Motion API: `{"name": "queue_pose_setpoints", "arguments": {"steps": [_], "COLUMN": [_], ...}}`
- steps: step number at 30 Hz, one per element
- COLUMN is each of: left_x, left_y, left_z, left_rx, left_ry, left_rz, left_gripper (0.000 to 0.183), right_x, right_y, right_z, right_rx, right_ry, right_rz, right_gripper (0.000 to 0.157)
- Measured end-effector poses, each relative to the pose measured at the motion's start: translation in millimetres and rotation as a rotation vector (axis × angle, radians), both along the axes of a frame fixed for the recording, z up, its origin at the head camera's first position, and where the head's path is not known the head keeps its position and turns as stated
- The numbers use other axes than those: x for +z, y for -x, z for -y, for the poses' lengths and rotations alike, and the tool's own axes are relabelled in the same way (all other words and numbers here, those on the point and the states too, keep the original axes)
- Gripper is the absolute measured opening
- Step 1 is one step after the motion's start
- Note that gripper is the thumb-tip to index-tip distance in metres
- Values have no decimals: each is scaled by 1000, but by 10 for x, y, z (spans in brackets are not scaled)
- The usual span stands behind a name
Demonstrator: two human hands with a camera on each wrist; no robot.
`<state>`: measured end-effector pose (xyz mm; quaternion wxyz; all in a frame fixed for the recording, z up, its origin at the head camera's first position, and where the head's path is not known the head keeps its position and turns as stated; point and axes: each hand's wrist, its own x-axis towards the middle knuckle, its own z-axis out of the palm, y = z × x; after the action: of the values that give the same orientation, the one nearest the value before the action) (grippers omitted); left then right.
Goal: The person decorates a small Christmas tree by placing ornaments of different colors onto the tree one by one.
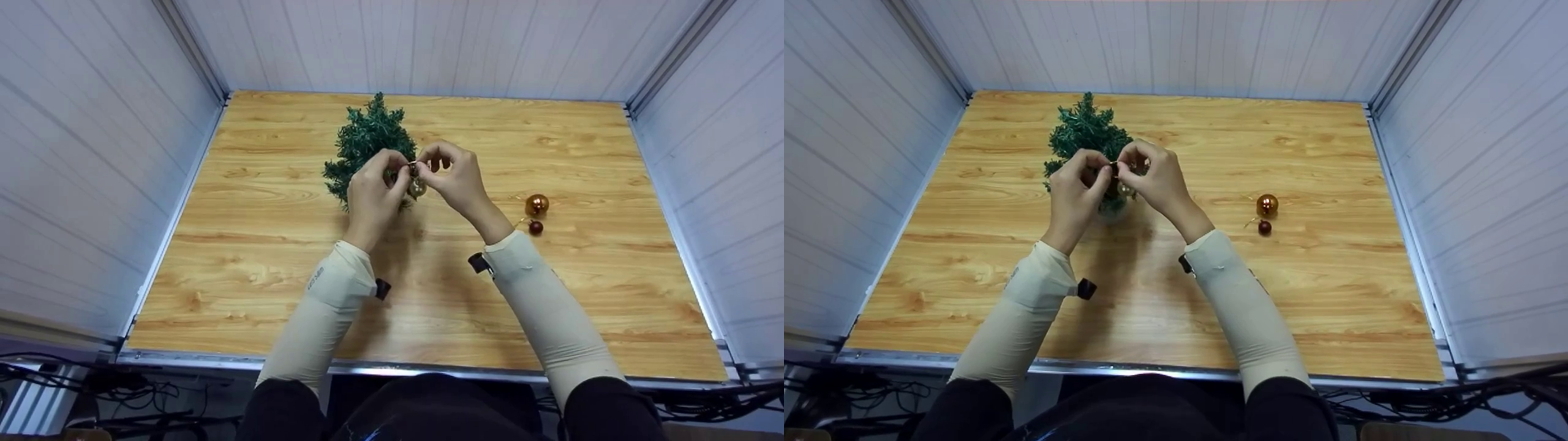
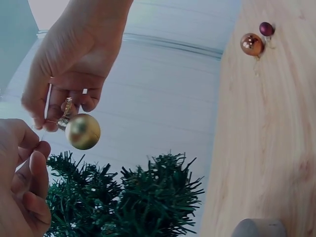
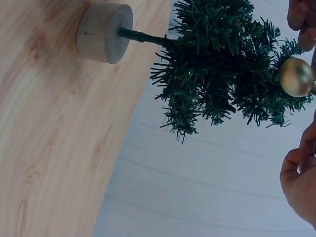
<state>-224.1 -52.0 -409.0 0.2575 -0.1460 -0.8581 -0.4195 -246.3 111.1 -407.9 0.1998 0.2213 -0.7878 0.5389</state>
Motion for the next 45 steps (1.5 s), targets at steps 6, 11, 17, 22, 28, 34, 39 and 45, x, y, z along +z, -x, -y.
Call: {"name": "queue_pose_setpoints", "arguments": {"steps": [6,11,17,22,28,34,39,45], "left_x": [58,99,126,124,90,45,-7,-41], "left_y": [53,104,159,202,240,247,223,196], "left_z": [21,25,31,37,34,39,53,43], "left_rx": [14,47,75,112,157,185,178,168], "left_ry": [5,25,53,62,101,151,160,159], "left_rz": [-14,-7,-21,-51,-95,-106,-104,-112], "left_gripper": [9,9,9,8,6,6,5,6], "right_x": [-3,29,43,55,66,56,1,-9], "right_y": [38,47,86,138,191,204,187,142], "right_z": [25,44,68,105,164,184,176,174], "right_rx": [5,10,17,2,-46,-78,-82,-92], "right_ry": [35,48,54,51,51,32,9,21], "right_rz": [31,53,61,72,105,120,121,118], "right_gripper": [4,4,5,5,6,3,4,5]}}
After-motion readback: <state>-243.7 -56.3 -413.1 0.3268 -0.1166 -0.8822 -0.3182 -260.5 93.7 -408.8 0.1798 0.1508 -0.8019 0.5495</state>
